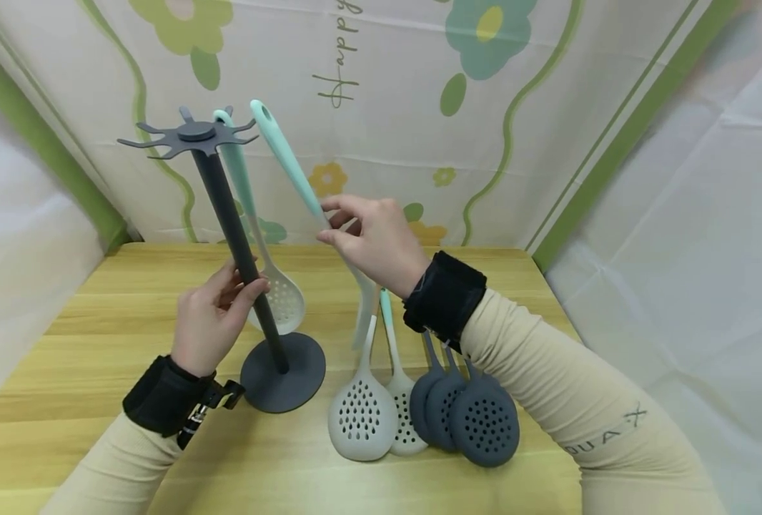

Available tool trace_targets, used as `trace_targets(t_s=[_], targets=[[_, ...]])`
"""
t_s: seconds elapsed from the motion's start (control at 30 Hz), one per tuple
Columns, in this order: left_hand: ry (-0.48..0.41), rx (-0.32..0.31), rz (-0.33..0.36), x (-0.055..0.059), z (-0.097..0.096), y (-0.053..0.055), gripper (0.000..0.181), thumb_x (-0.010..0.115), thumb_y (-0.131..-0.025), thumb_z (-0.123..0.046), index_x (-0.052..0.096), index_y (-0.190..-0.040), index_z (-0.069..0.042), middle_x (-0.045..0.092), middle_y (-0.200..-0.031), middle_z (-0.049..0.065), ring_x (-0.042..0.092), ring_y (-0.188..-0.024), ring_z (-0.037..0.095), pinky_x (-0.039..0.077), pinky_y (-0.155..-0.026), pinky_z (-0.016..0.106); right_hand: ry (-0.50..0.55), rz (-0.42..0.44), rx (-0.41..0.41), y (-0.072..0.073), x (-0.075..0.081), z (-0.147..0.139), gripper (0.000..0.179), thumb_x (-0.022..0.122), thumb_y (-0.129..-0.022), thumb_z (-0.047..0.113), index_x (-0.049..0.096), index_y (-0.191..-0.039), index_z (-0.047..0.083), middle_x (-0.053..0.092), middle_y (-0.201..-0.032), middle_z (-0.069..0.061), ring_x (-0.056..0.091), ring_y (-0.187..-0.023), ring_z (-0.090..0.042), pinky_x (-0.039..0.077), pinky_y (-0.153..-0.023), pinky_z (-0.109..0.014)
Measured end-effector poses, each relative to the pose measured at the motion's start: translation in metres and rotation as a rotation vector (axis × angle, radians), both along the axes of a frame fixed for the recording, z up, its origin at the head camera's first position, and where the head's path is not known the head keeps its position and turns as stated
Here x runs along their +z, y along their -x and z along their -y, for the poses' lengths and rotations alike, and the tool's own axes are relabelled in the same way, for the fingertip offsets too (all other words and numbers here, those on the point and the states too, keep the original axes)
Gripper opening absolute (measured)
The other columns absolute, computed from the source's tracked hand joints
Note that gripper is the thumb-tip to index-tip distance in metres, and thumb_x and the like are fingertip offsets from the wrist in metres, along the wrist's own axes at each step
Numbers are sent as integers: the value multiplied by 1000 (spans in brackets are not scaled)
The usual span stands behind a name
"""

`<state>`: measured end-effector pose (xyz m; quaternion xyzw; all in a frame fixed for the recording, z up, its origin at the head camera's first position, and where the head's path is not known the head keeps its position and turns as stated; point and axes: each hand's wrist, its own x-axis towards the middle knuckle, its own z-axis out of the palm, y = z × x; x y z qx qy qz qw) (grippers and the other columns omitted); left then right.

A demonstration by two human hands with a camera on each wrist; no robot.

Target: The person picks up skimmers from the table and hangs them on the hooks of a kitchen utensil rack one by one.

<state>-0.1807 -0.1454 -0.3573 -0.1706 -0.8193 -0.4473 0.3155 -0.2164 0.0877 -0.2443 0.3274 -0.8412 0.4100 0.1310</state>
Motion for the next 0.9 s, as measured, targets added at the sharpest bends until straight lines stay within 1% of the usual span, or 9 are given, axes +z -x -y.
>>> trace_targets(t_s=[0.2,0.4,0.9], targets=[[-10,-3,5,0,-1,0,29,71,-91,-7,66,-118,1,75,-95,19,74,-88,38,61,-65,48,-8,-16,-9,1,1,0,32,74,-86,1,68,-117,-3,75,-92,-16,73,-71,-26,62,-68,-34],[-13,-5,11,0,0,0,29,70,-91,-8,66,-118,1,75,-95,18,74,-89,37,61,-66,48,-15,-29,-11,1,1,2,32,74,-86,2,68,-117,-3,75,-93,-16,73,-72,-23,62,-69,-34],[-19,-17,30,0,1,1,33,70,-91,-8,65,-123,2,75,-97,20,74,-90,38,61,-69,47,-23,15,2,2,1,2,31,73,-88,2,68,-119,-1,75,-94,-16,73,-75,-27,62,-69,-34]])
